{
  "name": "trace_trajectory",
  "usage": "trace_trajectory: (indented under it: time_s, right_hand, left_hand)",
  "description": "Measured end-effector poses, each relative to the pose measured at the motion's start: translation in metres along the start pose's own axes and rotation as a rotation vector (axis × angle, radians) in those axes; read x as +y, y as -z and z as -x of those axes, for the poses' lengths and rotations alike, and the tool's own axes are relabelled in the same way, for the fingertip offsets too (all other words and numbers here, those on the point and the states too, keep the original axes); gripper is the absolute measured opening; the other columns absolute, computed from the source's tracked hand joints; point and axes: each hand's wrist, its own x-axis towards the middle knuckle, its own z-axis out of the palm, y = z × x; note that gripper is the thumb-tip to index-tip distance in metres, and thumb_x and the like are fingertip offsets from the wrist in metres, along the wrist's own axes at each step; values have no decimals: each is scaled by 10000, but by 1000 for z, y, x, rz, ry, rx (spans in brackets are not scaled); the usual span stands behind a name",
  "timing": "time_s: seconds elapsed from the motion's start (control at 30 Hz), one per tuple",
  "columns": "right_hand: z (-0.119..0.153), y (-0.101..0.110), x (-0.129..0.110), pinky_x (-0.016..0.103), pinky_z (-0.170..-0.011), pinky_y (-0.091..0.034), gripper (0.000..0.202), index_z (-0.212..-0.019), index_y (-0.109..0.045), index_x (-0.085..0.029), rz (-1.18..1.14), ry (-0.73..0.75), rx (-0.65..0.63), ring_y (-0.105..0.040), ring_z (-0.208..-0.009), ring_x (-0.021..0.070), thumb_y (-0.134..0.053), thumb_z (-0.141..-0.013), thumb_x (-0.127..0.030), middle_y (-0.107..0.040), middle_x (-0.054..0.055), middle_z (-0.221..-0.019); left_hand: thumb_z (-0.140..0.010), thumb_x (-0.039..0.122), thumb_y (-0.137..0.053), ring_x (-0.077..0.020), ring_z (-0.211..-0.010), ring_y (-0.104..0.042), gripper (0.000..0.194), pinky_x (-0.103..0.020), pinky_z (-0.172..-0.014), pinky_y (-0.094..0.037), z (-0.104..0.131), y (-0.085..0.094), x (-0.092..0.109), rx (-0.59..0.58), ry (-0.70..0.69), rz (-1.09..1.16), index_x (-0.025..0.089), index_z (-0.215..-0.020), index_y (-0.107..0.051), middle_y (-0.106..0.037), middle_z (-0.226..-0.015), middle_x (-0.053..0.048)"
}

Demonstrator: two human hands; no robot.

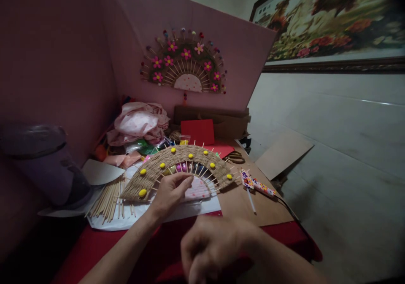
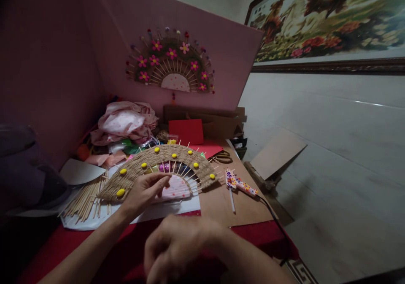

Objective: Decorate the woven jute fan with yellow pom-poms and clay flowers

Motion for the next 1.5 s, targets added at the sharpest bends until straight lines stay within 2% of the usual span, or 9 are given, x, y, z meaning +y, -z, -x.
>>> trace_trajectory:
  time_s: [0.1, 0.2, 0.4, 0.53, 0.73, 0.87, 1.0, 1.17, 1.5]
  right_hand:
    - [-9, -35, 7, 128, -432, -334, 165, -720, -585, -164, 391, 209, -68, -480, -458, 43, -606, -757, -5, -554, -78, -567]
    - [-22, -53, 20, 183, -349, -208, 48, -749, -647, -197, 652, 174, 67, -434, -440, 65, -673, -765, -160, -585, -61, -615]
    - [-18, -37, 4, 235, -519, -348, 303, -695, -707, -192, 654, 124, 379, -492, -563, 104, -627, -790, -469, -582, -10, -628]
    - [-2, -15, -19, 234, -688, -432, 520, -1263, -543, -276, 602, 135, 179, -571, -840, 151, -692, -765, -267, -623, 46, -1003]
    - [-9, -1, -28, 134, -679, -449, 190, -1013, -673, -130, 262, 143, 43, -613, -714, 66, -602, -847, -189, -683, 14, -834]
    - [-15, 0, -32, 156, -709, -469, 315, -1067, -632, -151, 225, 250, 146, -610, -787, 81, -672, -757, -112, -653, 49, -1060]
    - [-19, 3, -28, 161, -663, -471, 55, -851, -649, -131, 162, 339, 276, -607, -718, 78, -637, -811, -167, -673, 5, -785]
    - [-40, 13, -14, 212, -681, -457, 92, -849, -637, -153, 437, 416, 489, -593, -737, 100, -666, -763, -137, -672, 9, -821]
    - [-79, -8, 43, 254, -485, -301, 271, -657, -553, -180, 967, 500, 924, -504, -533, 122, -461, -886, -293, -574, 2, -590]
  left_hand:
    - [-839, 377, -517, -107, -540, -495, 286, -222, -526, -392, 3, -4, 2, -89, 38, 87, 148, -792, -683, -616, -639, -9]
    - [-823, 354, -540, -117, -601, -524, 264, -216, -554, -391, 4, -5, 4, -86, 9, 28, 145, -762, -688, -623, -643, -12]
    - [-838, 367, -510, -123, -581, -536, 293, -227, -553, -385, 2, -1, 3, -10, 41, -86, 155, -752, -694, -638, -624, -9]
    - [-835, 353, -516, -140, -615, -583, 268, -244, -595, -408, 2, 1, 0, 52, 68, -148, 170, -793, -707, -679, -668, -15]
    - [-844, 352, -499, -153, -638, -603, 278, -259, -606, -405, 2, 1, 1, 74, 71, -238, 179, -791, -711, -695, -701, -29]
    - [-834, 307, -500, -146, -592, -568, 255, -262, -584, -391, 2, -1, -2, 67, 43, -351, 176, -718, -686, -655, -630, -25]
    - [-745, 108, -499, -152, -686, -582, 201, -267, -633, -413, 1, -1, -8, 88, -26, -412, 192, -794, -674, -662, -772, -29]
    - [-725, 96, -515, -196, -782, -571, 189, -304, -682, -436, -2, 3, -11, 142, -95, -505, 184, -816, -654, -644, -802, -51]
    - [-825, 307, -511, -268, -843, -545, 169, -392, -777, -377, -13, 43, -13, 648, 65, -850, 204, -711, -582, -651, -776, -62]
